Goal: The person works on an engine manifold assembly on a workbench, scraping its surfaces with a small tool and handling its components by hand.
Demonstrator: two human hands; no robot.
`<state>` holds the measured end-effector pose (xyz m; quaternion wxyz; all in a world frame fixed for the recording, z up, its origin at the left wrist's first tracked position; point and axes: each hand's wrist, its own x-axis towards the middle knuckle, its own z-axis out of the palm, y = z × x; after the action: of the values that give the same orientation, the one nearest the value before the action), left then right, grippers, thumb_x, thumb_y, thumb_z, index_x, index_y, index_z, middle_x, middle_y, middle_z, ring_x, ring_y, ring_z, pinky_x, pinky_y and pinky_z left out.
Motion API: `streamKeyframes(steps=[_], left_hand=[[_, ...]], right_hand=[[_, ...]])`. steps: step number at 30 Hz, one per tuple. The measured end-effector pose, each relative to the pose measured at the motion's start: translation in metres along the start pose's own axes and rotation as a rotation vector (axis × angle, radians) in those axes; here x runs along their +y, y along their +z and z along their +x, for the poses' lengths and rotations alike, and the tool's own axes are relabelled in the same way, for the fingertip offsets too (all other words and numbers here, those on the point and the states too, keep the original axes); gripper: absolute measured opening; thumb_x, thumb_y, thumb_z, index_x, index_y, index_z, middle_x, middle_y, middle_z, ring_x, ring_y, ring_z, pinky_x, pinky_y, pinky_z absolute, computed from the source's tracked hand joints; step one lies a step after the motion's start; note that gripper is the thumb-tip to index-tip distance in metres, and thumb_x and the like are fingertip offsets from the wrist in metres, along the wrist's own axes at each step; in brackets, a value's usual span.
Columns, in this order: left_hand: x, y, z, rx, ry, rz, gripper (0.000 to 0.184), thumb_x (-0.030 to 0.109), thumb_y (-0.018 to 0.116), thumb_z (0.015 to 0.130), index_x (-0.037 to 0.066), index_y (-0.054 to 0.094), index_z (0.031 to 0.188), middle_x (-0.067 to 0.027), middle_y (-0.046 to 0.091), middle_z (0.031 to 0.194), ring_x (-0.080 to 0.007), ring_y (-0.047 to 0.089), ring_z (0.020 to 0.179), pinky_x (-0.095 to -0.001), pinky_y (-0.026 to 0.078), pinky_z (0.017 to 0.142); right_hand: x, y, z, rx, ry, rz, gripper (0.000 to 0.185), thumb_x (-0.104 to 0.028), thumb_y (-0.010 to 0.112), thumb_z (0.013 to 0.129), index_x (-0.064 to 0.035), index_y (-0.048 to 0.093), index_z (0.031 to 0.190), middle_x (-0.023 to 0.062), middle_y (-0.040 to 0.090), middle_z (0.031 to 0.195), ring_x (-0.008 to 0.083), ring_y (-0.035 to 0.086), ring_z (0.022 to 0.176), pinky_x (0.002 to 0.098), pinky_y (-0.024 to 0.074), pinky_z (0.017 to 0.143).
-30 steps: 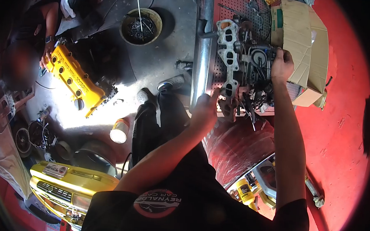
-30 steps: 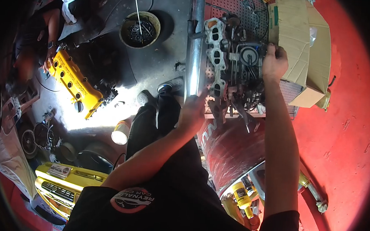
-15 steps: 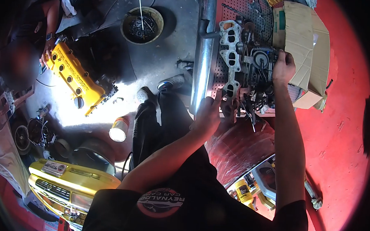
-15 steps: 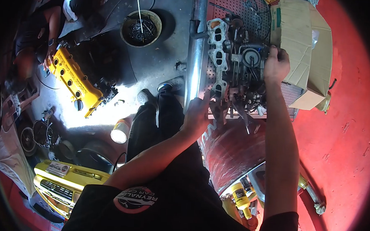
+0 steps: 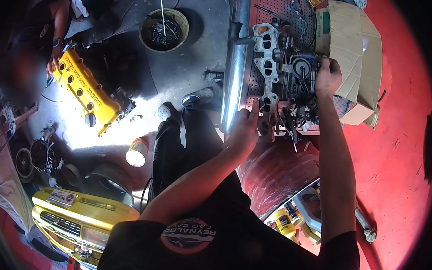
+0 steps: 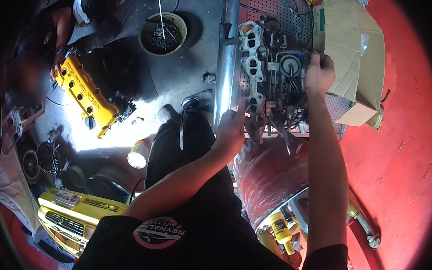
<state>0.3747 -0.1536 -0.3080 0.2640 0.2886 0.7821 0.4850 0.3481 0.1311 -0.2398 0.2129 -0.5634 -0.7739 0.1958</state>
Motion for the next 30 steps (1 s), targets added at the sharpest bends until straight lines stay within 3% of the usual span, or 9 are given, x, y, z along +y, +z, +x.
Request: streamKeyframes(steps=[5,11,14,17,18,21,24,28,30], left_hand=[[0.002,-0.008,0.013,-0.066,-0.060,0.047,0.066,-0.007,0.054,0.076,0.002,0.044,0.140,-0.0221,0.053,0.100,-0.0371,0.054,0.089,-0.0450,0.045,0.071],[0.004,-0.019,0.008,-0.239,-0.038,0.051,0.066,-0.007,0.051,0.077,0.001,0.040,0.142,-0.0232,0.052,0.097,-0.0407,0.053,0.086,-0.0475,0.043,0.069],[0.006,-0.013,0.030,-0.052,-0.029,0.043,0.065,-0.005,0.052,0.077,-0.001,0.039,0.141,-0.0215,0.054,0.090,-0.0399,0.054,0.083,-0.0477,0.043,0.070],[0.009,-0.032,0.033,-0.219,-0.081,0.085,0.063,-0.004,0.052,0.079,-0.001,0.039,0.140,-0.0213,0.056,0.088,-0.0395,0.055,0.084,-0.0471,0.045,0.071],[-0.009,-0.024,0.021,-0.135,0.032,0.144,0.054,0.002,0.055,0.083,0.002,0.045,0.135,-0.0199,0.060,0.087,-0.0391,0.059,0.081,-0.0464,0.047,0.069],[-0.031,-0.031,0.031,-0.024,-0.146,0.019,0.035,0.009,0.058,0.085,0.004,0.057,0.120,-0.0170,0.062,0.079,-0.0383,0.062,0.073,-0.0460,0.047,0.064],[-0.025,-0.046,0.075,-0.127,-0.378,-0.059,0.019,0.013,0.059,0.087,0.003,0.067,0.101,-0.0143,0.063,0.071,-0.0276,0.062,0.063,-0.0388,0.049,0.062],[-0.012,-0.046,0.092,-0.200,-0.355,-0.274,0.016,0.014,0.068,0.081,0.000,0.069,0.088,-0.0027,0.062,0.069,-0.0104,0.057,0.063,-0.0291,0.045,0.059],[-0.012,-0.040,0.094,-0.250,-0.368,-0.330,0.014,0.012,0.067,0.081,-0.001,0.069,0.088,-0.0028,0.062,0.069,-0.0106,0.056,0.063,-0.0284,0.045,0.059]], right_hand=[[0.002,0.005,0.005,0.016,-0.031,0.053,0.030,-0.025,0.064,0.087,0.0041,0.067,0.092,0.0127,0.069,0.086,0.0195,0.063,0.079,0.0325,0.0484,0.077],[0.013,0.014,0.016,-0.007,-0.007,0.107,0.030,-0.026,0.064,0.087,0.0026,0.067,0.094,0.0127,0.069,0.087,0.0202,0.064,0.081,0.0320,0.0490,0.079],[0.022,0.011,0.011,0.015,0.003,0.127,0.029,-0.026,0.065,0.086,0.0012,0.068,0.094,0.0133,0.069,0.089,0.0210,0.065,0.082,0.0321,0.0496,0.080],[0.025,0.015,0.011,0.030,-0.001,0.118,0.030,-0.027,0.065,0.087,0.0012,0.068,0.095,0.0136,0.069,0.090,0.0217,0.066,0.084,0.0322,0.0498,0.080],[0.026,0.015,0.012,0.004,0.027,0.142,0.030,-0.028,0.064,0.086,0.0009,0.069,0.094,0.0147,0.069,0.091,0.0249,0.066,0.085,0.0340,0.0499,0.081],[0.015,0.008,0.007,0.041,-0.053,0.106,0.030,-0.029,0.064,0.086,0.0002,0.069,0.093,0.0158,0.068,0.092,0.0280,0.066,0.086,0.0355,0.0500,0.081],[0.008,0.004,0.005,0.027,-0.071,0.060,0.032,-0.030,0.065,0.086,0.0000,0.068,0.097,0.0162,0.068,0.094,0.0289,0.066,0.088,0.0364,0.0500,0.082],[-0.009,-0.021,0.001,-0.119,0.059,0.282,0.033,-0.025,0.065,0.090,0.0009,0.064,0.109,0.0144,0.069,0.101,0.0227,0.066,0.092,0.0324,0.0499,0.083],[-0.034,-0.049,-0.019,0.010,0.130,0.464,0.031,-0.021,0.064,0.091,0.0018,0.062,0.112,0.0132,0.068,0.102,0.0196,0.065,0.095,0.0306,0.0494,0.084]])
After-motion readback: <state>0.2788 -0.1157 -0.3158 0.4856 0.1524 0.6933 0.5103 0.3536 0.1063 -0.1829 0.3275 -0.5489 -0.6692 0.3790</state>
